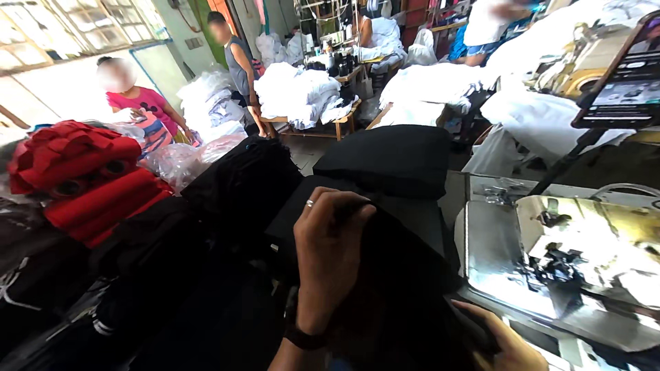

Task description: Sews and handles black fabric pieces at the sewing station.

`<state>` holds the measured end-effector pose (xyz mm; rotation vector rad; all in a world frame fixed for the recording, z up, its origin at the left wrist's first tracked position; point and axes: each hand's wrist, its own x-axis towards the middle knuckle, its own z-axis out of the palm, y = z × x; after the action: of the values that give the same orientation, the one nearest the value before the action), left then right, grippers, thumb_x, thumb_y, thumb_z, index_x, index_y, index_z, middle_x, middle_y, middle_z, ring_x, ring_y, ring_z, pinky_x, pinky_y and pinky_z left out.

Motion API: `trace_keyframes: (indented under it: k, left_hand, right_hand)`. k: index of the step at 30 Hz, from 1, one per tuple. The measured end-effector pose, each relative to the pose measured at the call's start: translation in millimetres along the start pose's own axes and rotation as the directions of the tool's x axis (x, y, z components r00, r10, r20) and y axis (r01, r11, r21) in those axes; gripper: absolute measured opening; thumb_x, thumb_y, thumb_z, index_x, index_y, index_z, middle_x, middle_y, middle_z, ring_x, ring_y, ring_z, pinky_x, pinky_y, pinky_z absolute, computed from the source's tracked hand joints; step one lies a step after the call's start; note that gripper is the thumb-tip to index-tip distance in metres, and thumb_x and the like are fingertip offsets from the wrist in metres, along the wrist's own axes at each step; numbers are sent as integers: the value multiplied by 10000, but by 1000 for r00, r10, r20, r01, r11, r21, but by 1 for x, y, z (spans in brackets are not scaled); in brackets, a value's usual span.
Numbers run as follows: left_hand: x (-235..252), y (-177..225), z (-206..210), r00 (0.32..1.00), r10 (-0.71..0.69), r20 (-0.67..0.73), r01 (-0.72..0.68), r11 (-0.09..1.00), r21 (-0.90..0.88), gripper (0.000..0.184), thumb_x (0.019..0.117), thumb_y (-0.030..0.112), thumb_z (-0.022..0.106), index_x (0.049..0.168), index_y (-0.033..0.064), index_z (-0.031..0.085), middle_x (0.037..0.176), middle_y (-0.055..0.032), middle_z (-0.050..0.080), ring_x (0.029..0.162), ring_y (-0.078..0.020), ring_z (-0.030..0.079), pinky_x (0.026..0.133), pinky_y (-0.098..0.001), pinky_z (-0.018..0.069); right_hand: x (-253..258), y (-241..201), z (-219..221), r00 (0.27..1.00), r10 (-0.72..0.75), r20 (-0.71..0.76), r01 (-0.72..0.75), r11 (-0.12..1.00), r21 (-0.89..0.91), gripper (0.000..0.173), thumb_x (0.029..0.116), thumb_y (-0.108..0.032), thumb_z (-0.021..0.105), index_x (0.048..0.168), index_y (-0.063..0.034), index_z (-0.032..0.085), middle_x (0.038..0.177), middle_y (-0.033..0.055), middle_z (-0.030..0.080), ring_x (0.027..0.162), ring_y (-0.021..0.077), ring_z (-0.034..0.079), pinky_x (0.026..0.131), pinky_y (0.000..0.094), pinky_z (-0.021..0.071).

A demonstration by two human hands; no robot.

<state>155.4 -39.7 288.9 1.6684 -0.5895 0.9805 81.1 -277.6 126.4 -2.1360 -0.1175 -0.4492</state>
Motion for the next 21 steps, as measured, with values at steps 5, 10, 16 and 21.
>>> trace_keyframes:
  k: [5,10,16,21]
  left_hand:
    - [9,2,-11,996,13,-89,-12,1000,13,56,957,48,678,1010,60,688,969,22,648,859,-27,642,742,-177,580]
    - [8,2,0,999,8,-54,-9,1000,-17,59,946,48,693,1005,44,698,971,7,654,841,-26,629,729,-169,561]
    - [6,6,2,999,8,-48,-9,1000,-17,70,963,86,687,1007,34,702,966,3,660,876,-31,635,777,-183,567]
    - [3,8,1,999,-3,-46,2,1000,-24,99,979,84,664,1002,-6,698,970,-13,669,891,-26,638,787,-175,561]
  right_hand:
    - [-9,14,-2,999,34,0,-34,999,1,300,943,-89,665,1218,32,686,1131,192,740,1040,251,721,957,391,555]
    - [-9,13,-6,999,27,38,-29,999,44,302,959,-99,658,1212,63,678,1114,229,730,1020,283,718,946,424,551]
    - [-14,16,-6,999,20,29,-22,998,65,277,1008,-111,612,1221,49,688,1159,224,726,1101,280,700,1023,406,516]
    - [-18,22,-10,996,-14,86,4,994,113,270,1019,-26,536,1221,92,671,1192,260,701,1145,307,682,1057,407,501]
